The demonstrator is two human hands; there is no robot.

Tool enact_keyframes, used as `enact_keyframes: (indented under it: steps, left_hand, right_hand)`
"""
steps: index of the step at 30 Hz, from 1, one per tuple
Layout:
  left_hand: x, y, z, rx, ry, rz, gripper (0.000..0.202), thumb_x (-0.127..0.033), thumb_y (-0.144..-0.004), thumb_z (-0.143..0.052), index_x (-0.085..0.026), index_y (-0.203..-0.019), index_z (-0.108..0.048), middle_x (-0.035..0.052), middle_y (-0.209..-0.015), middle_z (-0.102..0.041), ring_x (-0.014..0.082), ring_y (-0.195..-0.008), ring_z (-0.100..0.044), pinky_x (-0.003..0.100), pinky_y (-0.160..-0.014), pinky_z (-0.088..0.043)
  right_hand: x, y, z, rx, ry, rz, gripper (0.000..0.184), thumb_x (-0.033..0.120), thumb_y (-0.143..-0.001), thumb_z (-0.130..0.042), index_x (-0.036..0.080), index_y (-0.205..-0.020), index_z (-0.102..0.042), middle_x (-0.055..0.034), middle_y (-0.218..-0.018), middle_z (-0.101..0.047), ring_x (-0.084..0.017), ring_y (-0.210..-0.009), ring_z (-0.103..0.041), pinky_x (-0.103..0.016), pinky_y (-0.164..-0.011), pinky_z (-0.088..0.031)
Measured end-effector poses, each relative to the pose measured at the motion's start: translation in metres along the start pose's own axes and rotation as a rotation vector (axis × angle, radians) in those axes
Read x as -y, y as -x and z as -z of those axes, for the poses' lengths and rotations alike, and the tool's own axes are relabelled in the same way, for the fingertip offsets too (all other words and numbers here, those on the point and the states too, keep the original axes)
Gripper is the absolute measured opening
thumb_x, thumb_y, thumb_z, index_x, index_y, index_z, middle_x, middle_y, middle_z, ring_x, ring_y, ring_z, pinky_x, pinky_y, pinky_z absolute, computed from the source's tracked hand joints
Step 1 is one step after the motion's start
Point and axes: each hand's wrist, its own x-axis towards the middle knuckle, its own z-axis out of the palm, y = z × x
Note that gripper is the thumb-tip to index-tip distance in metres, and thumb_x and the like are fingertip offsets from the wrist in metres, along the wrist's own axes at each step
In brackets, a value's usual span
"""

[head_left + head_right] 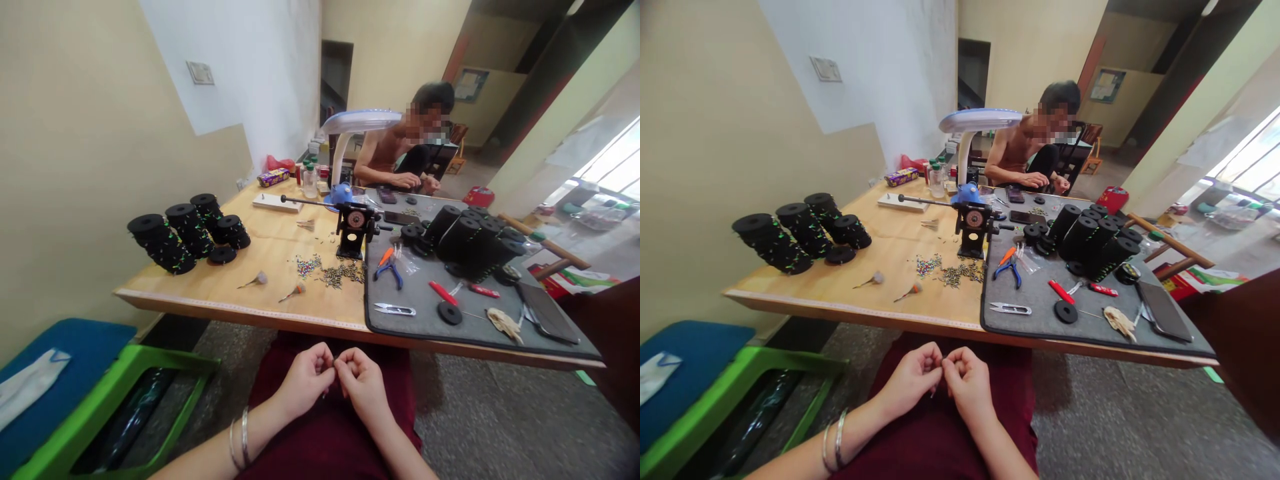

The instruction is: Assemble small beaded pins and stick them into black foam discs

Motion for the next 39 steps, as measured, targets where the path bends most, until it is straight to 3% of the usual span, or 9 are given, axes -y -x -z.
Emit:
enact_keyframes:
  steps: [12, 16, 22, 27, 34, 39]
  left_hand:
    - [0.003, -0.001, -0.001, -0.042, 0.067, 0.050, 0.022, -0.024, -0.069, -0.064, -0.018, -0.064, -0.044, -0.0073, -0.047, -0.049, 0.0064, -0.040, -0.047, 0.016, -0.040, -0.033]
    - [-0.004, 0.000, 0.000, -0.016, 0.209, 0.145, 0.029, -0.028, -0.066, -0.070, -0.017, -0.064, -0.043, -0.0062, -0.051, -0.051, 0.0070, -0.046, -0.050, 0.017, -0.045, -0.037]
    - [-0.009, 0.000, 0.003, 0.016, 0.466, 0.303, 0.034, -0.031, -0.062, -0.076, -0.015, -0.081, -0.053, -0.0020, -0.065, -0.058, 0.0092, -0.059, -0.057, 0.019, -0.054, -0.042]
    - [-0.010, 0.000, 0.001, 0.055, 0.459, 0.305, 0.029, -0.031, -0.062, -0.076, -0.013, -0.070, -0.055, -0.0007, -0.063, -0.057, 0.0091, -0.059, -0.056, 0.019, -0.054, -0.042]
    - [-0.008, -0.002, 0.000, 0.013, 0.447, 0.328, 0.028, -0.029, -0.063, -0.076, -0.013, -0.073, -0.055, -0.0009, -0.066, -0.056, 0.0094, -0.062, -0.057, 0.019, -0.053, -0.042]
    - [-0.003, -0.002, 0.000, 0.004, 0.435, 0.312, 0.028, -0.028, -0.064, -0.075, -0.013, -0.074, -0.054, -0.0015, -0.066, -0.055, 0.0086, -0.061, -0.056, 0.018, -0.052, -0.042]
  right_hand:
    - [-0.003, -0.003, -0.003, -0.002, -0.028, -0.023, 0.034, 0.050, -0.071, -0.064, 0.018, -0.066, -0.053, 0.0083, -0.037, -0.043, -0.006, -0.031, -0.033, -0.018, -0.036, -0.025]
    - [-0.004, -0.006, -0.005, -0.025, -0.103, -0.091, 0.033, 0.047, -0.070, -0.065, 0.018, -0.066, -0.049, 0.0105, -0.035, -0.039, -0.005, -0.031, -0.030, -0.018, -0.036, -0.024]
    - [-0.007, -0.008, -0.005, -0.025, -0.174, -0.133, 0.033, 0.046, -0.069, -0.066, 0.018, -0.066, -0.048, 0.0098, -0.035, -0.041, -0.004, -0.031, -0.027, -0.017, -0.036, -0.017]
    - [-0.009, -0.006, -0.001, -0.028, -0.204, -0.149, 0.033, 0.047, -0.070, -0.065, 0.017, -0.068, -0.051, 0.0083, -0.037, -0.044, -0.004, -0.033, -0.028, -0.018, -0.038, -0.017]
    - [-0.008, -0.003, 0.006, -0.047, -0.252, -0.149, 0.032, 0.046, -0.072, -0.064, 0.017, -0.068, -0.051, 0.0102, -0.037, -0.039, -0.004, -0.035, -0.024, -0.019, -0.040, -0.015]
    - [-0.001, 0.004, 0.006, 0.009, -0.274, -0.165, 0.030, 0.041, -0.073, -0.064, 0.016, -0.064, -0.050, 0.0078, -0.040, -0.045, -0.004, -0.035, -0.024, -0.020, -0.041, -0.016]
